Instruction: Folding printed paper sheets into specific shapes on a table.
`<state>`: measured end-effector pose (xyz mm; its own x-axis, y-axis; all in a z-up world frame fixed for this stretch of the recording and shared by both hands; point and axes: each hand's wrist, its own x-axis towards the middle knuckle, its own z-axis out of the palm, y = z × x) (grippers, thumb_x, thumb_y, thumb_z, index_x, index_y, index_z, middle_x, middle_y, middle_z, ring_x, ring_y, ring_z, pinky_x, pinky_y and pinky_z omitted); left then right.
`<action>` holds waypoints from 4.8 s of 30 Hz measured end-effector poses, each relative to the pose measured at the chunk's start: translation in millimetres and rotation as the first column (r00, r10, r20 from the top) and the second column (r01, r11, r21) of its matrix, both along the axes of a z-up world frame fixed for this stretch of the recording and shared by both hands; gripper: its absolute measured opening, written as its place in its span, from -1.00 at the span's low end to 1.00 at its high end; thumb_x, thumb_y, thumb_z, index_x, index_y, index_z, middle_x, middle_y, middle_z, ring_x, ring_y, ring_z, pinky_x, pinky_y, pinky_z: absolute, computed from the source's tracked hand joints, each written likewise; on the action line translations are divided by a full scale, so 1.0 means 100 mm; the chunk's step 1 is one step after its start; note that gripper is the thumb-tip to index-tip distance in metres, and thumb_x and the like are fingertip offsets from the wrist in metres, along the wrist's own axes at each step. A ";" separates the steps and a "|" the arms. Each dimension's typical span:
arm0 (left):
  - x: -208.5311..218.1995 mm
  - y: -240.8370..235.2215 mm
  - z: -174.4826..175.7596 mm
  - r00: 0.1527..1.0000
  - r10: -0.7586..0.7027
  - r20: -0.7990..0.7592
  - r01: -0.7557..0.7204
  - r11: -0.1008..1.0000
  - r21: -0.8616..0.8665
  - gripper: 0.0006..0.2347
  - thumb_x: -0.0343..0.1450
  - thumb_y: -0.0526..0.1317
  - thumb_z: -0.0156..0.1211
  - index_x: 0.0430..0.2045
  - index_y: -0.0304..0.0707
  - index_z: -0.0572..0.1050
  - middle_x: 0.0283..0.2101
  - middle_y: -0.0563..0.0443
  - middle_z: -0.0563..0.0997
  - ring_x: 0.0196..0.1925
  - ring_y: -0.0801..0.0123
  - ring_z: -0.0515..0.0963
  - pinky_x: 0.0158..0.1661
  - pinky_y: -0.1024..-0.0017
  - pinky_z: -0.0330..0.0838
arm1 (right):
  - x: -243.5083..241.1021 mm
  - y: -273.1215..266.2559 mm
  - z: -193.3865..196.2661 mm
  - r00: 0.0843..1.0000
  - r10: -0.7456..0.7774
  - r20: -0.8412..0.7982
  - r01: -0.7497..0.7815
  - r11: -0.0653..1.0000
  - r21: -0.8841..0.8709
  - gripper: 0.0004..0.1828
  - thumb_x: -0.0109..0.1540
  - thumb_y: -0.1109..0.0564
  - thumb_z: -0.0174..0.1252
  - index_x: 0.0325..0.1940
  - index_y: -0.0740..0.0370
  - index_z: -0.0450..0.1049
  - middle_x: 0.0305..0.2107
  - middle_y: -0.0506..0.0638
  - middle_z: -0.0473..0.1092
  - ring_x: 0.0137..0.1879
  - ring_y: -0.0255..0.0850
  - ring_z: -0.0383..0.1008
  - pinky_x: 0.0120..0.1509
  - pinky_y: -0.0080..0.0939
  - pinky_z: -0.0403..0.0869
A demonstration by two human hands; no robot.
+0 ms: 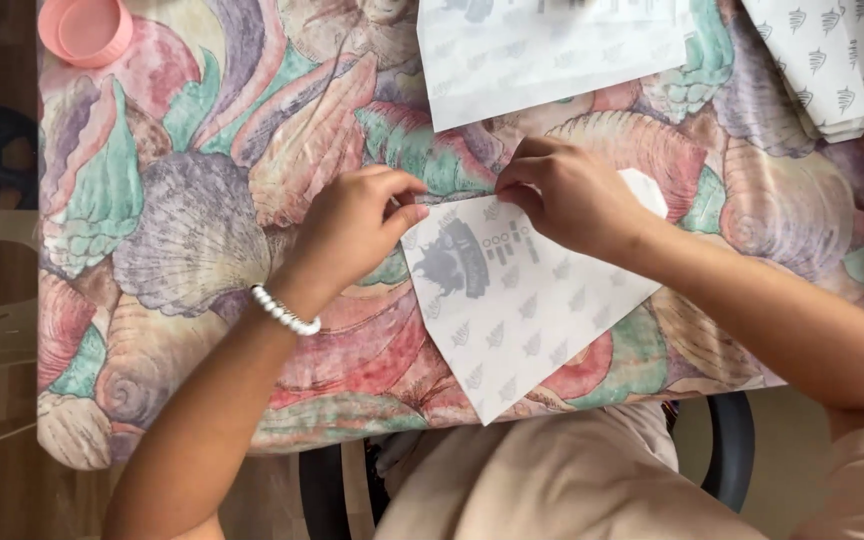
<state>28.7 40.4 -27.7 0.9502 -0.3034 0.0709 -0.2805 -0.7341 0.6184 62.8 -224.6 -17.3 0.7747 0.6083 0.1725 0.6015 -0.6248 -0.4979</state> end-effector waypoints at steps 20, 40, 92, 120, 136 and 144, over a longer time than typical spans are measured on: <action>0.05 0.03 -0.52 0.852 -0.233 0.469 0.109 0.955 0.276 -0.98 0.47 -0.23 0.24 -0.31 -0.07 0.58 -0.42 0.18 0.47 -0.35 0.29 0.60 -0.31 0.36 0.52 | 0.14 -0.08 -0.02 0.940 0.279 0.197 -0.187 0.903 -0.386 -0.92 0.32 0.18 0.16 -0.25 0.14 0.55 -0.33 -0.04 0.51 -0.12 -0.11 0.60 -0.13 -0.13 0.61; 0.17 0.16 -0.08 0.743 -0.500 0.445 0.379 0.862 0.336 -0.88 0.50 -0.37 0.13 -0.40 -0.24 0.62 -0.50 0.13 0.46 -0.45 0.33 0.54 -0.26 0.36 0.45 | 0.13 -0.03 0.22 0.887 0.422 0.189 -0.284 0.819 -0.499 -0.87 0.28 0.24 0.11 -0.28 0.17 0.57 -0.40 -0.05 0.49 -0.23 -0.18 0.60 -0.18 -0.21 0.62; -0.56 -0.43 -0.04 0.868 -0.372 0.328 0.008 0.672 0.741 -0.57 0.46 -0.35 -0.10 0.28 -0.45 0.35 0.01 -0.16 0.52 -0.02 0.17 0.47 0.09 0.33 0.43 | 0.15 -0.37 0.15 0.931 0.363 -0.044 -0.347 0.836 -0.426 -0.73 0.37 0.14 0.08 0.14 0.12 0.53 -0.18 -0.03 0.50 -0.08 -0.12 0.50 0.05 -0.15 0.66; -0.56 -0.55 0.02 0.901 -0.294 0.319 -0.069 0.629 0.774 -0.46 0.37 -0.27 0.08 0.35 -0.20 0.31 -0.03 0.02 0.42 -0.04 0.25 0.43 -0.38 0.58 0.52 | 0.17 -1.10 0.08 0.921 0.363 0.139 -0.176 0.708 -0.684 -0.40 0.19 0.39 0.19 0.31 0.05 0.44 -0.19 -0.13 0.46 -0.14 -0.21 0.48 -0.28 -0.24 0.69; -0.57 -0.59 -0.05 0.905 -0.275 0.324 -0.083 0.633 0.770 -0.41 0.37 -0.29 0.06 0.41 -0.14 0.24 0.00 0.04 0.43 -0.02 0.20 0.42 -0.21 0.50 0.53 | -0.01 -1.00 0.08 0.817 0.511 0.266 -0.131 0.615 -0.778 -0.17 0.23 0.39 0.14 0.57 -0.01 0.19 -0.36 -0.19 0.45 -0.33 -0.33 0.37 -0.28 -0.37 0.55; -0.54 -0.60 0.03 0.931 -0.265 0.251 -0.031 0.627 0.779 -0.40 0.34 -0.29 0.10 0.39 -0.01 0.27 -0.02 0.07 0.38 -0.01 0.19 0.41 -0.49 0.57 0.54 | 0.02 -0.98 0.07 0.821 0.516 0.245 -0.132 0.588 -0.798 -0.12 0.20 0.42 0.10 0.59 0.00 0.15 -0.34 -0.17 0.43 -0.32 -0.26 0.39 -0.32 -0.31 0.54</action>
